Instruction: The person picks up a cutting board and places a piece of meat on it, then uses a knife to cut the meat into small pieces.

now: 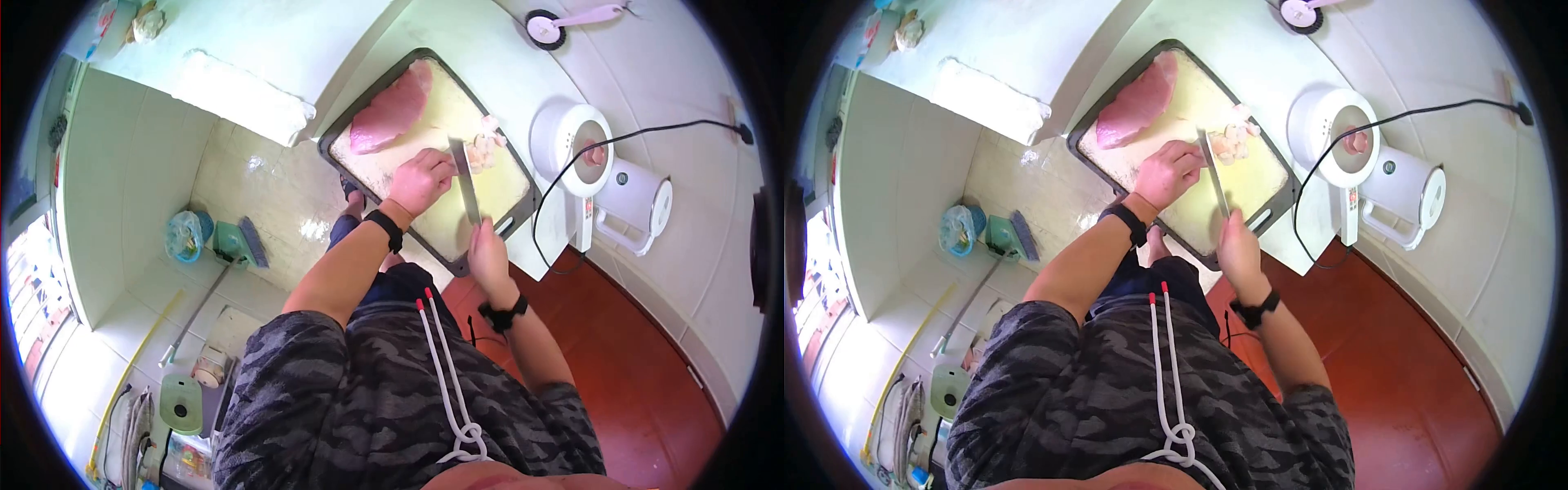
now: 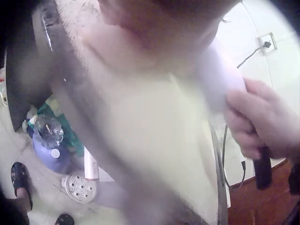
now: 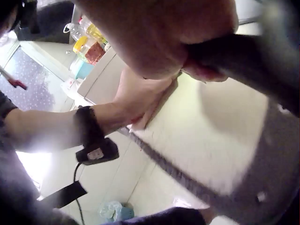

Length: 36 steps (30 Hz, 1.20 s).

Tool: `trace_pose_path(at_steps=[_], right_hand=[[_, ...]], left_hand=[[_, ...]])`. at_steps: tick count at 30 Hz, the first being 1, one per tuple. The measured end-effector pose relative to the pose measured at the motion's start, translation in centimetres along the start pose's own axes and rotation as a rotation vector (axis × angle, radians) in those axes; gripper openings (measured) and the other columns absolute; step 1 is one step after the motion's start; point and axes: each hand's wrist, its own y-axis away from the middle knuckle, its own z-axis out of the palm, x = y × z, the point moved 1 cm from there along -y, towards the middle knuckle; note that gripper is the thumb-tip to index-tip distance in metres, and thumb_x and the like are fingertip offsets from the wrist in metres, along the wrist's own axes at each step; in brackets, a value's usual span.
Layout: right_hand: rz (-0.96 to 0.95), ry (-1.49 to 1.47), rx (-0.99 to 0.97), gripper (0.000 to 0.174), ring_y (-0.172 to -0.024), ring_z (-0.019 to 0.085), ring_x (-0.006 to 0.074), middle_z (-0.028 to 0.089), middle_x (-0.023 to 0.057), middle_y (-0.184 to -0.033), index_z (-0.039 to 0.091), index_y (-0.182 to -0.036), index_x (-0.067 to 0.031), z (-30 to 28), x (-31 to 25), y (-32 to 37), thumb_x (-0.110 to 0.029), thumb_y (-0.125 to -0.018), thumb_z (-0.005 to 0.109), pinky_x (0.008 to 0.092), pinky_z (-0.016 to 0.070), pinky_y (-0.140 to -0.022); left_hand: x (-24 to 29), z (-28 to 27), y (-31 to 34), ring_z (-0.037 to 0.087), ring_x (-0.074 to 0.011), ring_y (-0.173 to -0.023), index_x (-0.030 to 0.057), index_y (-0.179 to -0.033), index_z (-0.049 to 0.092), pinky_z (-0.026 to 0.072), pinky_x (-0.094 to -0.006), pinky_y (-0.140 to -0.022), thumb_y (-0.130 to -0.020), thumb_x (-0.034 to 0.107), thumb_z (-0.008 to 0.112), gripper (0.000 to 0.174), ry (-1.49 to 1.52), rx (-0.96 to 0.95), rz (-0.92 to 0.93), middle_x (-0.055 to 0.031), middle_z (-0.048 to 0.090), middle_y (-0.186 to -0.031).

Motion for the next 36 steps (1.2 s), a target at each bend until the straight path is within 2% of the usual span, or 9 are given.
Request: trace_pose_path(at_steps=[3, 6, 13, 18, 21, 27, 30, 33, 36], right_hand=[[-0.139, 0.023, 0.144, 0.021, -0.068, 0.064, 0.0466, 0.064, 0.025, -0.071, 0.047, -0.108, 0.0021, -0.6, -3.0, -6.0, -0.018, -0.103, 0.046, 0.056, 0.048, -0.06], [-0.09, 0.033, 0.118, 0.021, -0.066, 0.063, 0.0467, 0.063, 0.0252, -0.07, 0.047, -0.108, 0.0023, -1.5, -5.1, -8.4, -0.018, -0.103, 0.045, 0.0561, 0.0475, -0.059], [-0.001, 0.017, 0.062, 0.021, -0.066, 0.063, 0.0468, 0.063, 0.0255, -0.07, 0.047, -0.105, 0.0015, 0.0, -0.4, 0.3, -0.019, -0.103, 0.046, 0.0565, 0.0468, -0.058], [-0.159, 0.014, 0.175, 0.021, -0.066, 0.063, 0.0467, 0.063, 0.0262, -0.07, 0.047, -0.104, 0.0027, -0.9, -5.6, -8.5, -0.019, -0.103, 0.047, 0.0564, 0.0479, -0.058], [-0.137, 0.009, 0.186, 0.021, -0.067, 0.064, 0.0463, 0.063, 0.0264, -0.07, 0.047, -0.106, 0.0028, -0.9, -5.5, -8.4, -0.018, -0.102, 0.047, 0.0565, 0.0485, -0.059], [0.009, 0.013, 0.053, 0.021, -0.067, 0.064, 0.0464, 0.063, 0.026, -0.07, 0.046, -0.108, 0.0029, 0.5, 0.1, 1.4, -0.018, -0.102, 0.047, 0.0566, 0.0483, -0.059], [-0.032, -0.004, 0.116, 0.02, -0.068, 0.063, 0.0485, 0.062, 0.0286, -0.071, 0.047, -0.104, 0.0028, 0.9, -0.8, -1.1, -0.017, -0.102, 0.048, 0.0568, 0.047, -0.059], [-0.131, 0.034, 0.194, 0.021, -0.067, 0.064, 0.0459, 0.063, 0.0261, -0.07, 0.048, -0.104, 0.0022, 0.2, -3.4, -6.0, -0.018, -0.102, 0.047, 0.0558, 0.0485, -0.06], [-0.102, -0.007, 0.193, 0.023, -0.067, 0.064, 0.0456, 0.064, 0.026, -0.07, 0.05, -0.106, 0.0029, -0.7, -3.9, -5.7, -0.019, -0.102, 0.047, 0.0553, 0.0489, -0.06]], left_hand=[[-0.2, 0.0, 0.1, 0.065, -0.0182, -0.092, 0.0141, -0.081, 0.071, 0.056, -0.0308, -0.074, -0.069, 0.005, 0.071, 0.015, -0.009, -0.011, 0.004, 0.0019, 0.067, -0.093], [-0.4, 0.1, 0.1, 0.067, -0.0194, -0.09, 0.0135, -0.081, 0.072, 0.0568, -0.0314, -0.074, -0.067, 0.004, 0.073, 0.017, -0.025, -0.007, -0.016, 0.0001, 0.068, -0.095], [-0.2, -0.1, 0.0, 0.066, -0.0194, -0.09, 0.012, -0.079, 0.071, 0.0562, -0.0319, -0.074, -0.067, 0.003, 0.072, 0.015, 0.004, 0.005, -0.031, 0.0, 0.067, -0.096], [-0.5, 0.2, 0.7, 0.066, -0.0206, -0.091, 0.0114, -0.08, 0.071, 0.0559, -0.0327, -0.076, -0.067, 0.002, 0.07, 0.016, -0.018, 0.001, -0.03, -0.0004, 0.068, -0.098], [-0.5, 0.0, 0.7, 0.066, -0.0206, -0.092, 0.013, -0.081, 0.073, 0.0561, -0.0325, -0.078, -0.067, 0.003, 0.07, 0.018, -0.021, -0.029, 0.012, -0.0001, 0.068, -0.099], [-0.1, -0.2, 0.5, 0.064, -0.0198, -0.093, 0.013, -0.081, 0.072, 0.0547, -0.032, -0.078, -0.069, 0.005, 0.069, 0.014, -0.006, 0.009, 0.015, 0.0008, 0.067, -0.096], [-0.1, 0.0, 1.0, 0.065, -0.0197, -0.093, 0.0143, -0.081, 0.073, 0.0556, -0.0323, -0.079, -0.069, 0.004, 0.069, 0.016, -0.005, 0.003, 0.002, 0.0006, 0.068, -0.097], [0.0, -0.1, 1.2, 0.065, -0.0201, -0.092, 0.0143, -0.082, 0.073, 0.0557, -0.0327, -0.079, -0.07, 0.003, 0.069, 0.016, -0.011, -0.013, 0.019, -0.0001, 0.069, -0.097], [0.1, -0.3, 1.0, 0.066, -0.0222, -0.09, 0.0126, -0.082, 0.071, 0.056, -0.0341, -0.078, -0.071, 0.003, 0.069, 0.015, 0.003, -0.001, 0.064, -0.0018, 0.07, -0.095]])
